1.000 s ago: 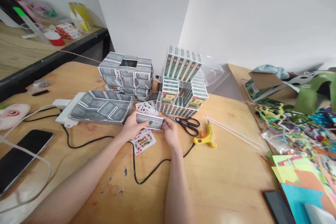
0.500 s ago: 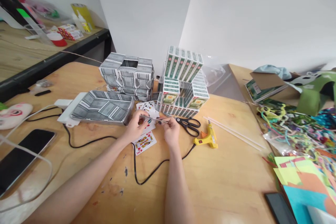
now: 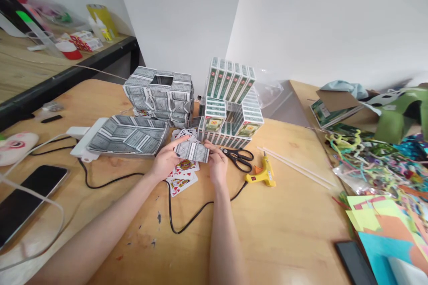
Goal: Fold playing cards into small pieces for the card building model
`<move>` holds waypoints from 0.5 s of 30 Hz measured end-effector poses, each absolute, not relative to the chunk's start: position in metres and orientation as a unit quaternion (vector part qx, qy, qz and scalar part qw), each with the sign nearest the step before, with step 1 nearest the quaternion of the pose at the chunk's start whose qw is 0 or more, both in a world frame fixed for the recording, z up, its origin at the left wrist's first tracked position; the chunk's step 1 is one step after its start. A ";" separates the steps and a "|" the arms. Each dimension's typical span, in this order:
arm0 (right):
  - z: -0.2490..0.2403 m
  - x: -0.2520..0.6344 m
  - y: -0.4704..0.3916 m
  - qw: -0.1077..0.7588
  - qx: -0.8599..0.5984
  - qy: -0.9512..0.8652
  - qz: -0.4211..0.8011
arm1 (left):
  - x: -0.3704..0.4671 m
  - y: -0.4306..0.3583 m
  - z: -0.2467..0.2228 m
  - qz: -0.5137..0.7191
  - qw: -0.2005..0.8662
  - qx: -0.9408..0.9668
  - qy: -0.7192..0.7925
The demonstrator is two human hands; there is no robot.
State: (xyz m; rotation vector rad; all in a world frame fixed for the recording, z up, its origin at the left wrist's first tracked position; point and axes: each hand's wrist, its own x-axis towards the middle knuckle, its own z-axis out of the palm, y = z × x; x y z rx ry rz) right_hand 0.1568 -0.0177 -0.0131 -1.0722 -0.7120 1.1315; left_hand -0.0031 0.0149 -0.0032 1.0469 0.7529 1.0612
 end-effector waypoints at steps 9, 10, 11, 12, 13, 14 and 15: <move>-0.015 0.145 -0.019 0.609 -0.477 -0.352 0.526 | -0.002 0.013 -0.004 0.431 0.584 0.574 0.380; -0.016 0.145 -0.019 0.599 -0.484 -0.361 0.526 | -0.003 0.012 -0.004 0.421 0.559 0.599 0.389; -0.016 0.146 -0.019 0.591 -0.488 -0.368 0.526 | -0.004 0.012 -0.005 0.412 0.531 0.623 0.400; -0.017 0.147 -0.019 0.586 -0.491 -0.373 0.525 | -0.004 0.012 -0.006 0.405 0.506 0.641 0.411; -0.017 0.148 -0.019 0.582 -0.494 -0.378 0.523 | -0.003 0.012 -0.007 0.399 0.486 0.655 0.419; -0.016 0.148 -0.019 0.578 -0.499 -0.384 0.519 | -0.003 0.012 -0.007 0.396 0.471 0.664 0.425; -0.016 0.148 -0.020 0.576 -0.503 -0.390 0.513 | -0.002 0.013 -0.008 0.393 0.460 0.672 0.428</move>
